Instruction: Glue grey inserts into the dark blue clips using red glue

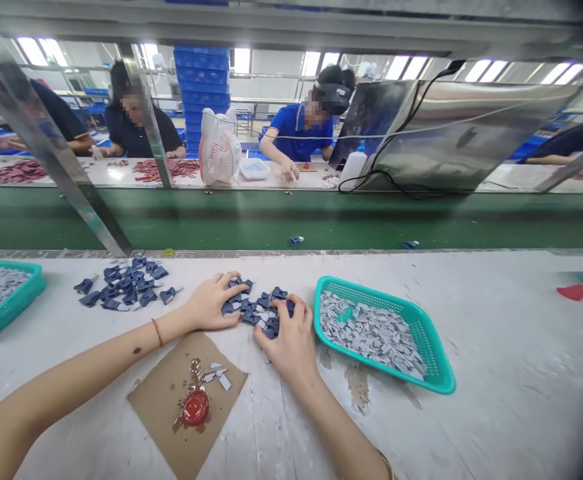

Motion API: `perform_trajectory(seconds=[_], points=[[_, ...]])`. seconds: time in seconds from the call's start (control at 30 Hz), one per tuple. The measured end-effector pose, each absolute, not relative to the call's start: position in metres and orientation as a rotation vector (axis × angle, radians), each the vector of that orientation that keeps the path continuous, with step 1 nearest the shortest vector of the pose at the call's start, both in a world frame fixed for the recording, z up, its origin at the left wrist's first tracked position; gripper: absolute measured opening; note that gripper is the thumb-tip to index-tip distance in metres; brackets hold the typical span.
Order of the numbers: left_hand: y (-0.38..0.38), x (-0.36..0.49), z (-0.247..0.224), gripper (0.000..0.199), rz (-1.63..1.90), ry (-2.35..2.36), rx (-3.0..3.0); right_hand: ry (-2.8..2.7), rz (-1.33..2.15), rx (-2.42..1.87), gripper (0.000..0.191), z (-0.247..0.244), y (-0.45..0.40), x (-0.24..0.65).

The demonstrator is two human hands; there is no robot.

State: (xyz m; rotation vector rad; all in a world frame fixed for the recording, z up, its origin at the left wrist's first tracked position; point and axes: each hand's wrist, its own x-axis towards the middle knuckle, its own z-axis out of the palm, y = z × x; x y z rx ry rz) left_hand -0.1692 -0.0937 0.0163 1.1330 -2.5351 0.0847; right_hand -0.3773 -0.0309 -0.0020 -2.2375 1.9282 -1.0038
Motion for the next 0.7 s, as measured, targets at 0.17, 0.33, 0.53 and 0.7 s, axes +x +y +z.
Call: perform_trajectory(seconds=[0.17,0.33,0.53,0.7], points=[[-0.093,-0.165,0.019,0.073,0.092,-2.695,1.002,1.837,-0.885,-2.314,0.050,-0.004,-0.028,-0.385],[-0.106,-0.167,0.022,0.081,0.068,-2.817,0.841,1.797,-0.734,-2.420,0.060,-0.009,-0.018,-0.386],[-0.110,-0.167,0.019,0.062,0.124,-2.762,0.797,1.877,-0.752,-2.432,0.034,-0.010,-0.020,-0.381],[-0.103,-0.161,0.015,0.041,0.137,-2.729,0.793,1.916,-0.807,-2.416,0.028,-0.009,-0.021,-0.382]])
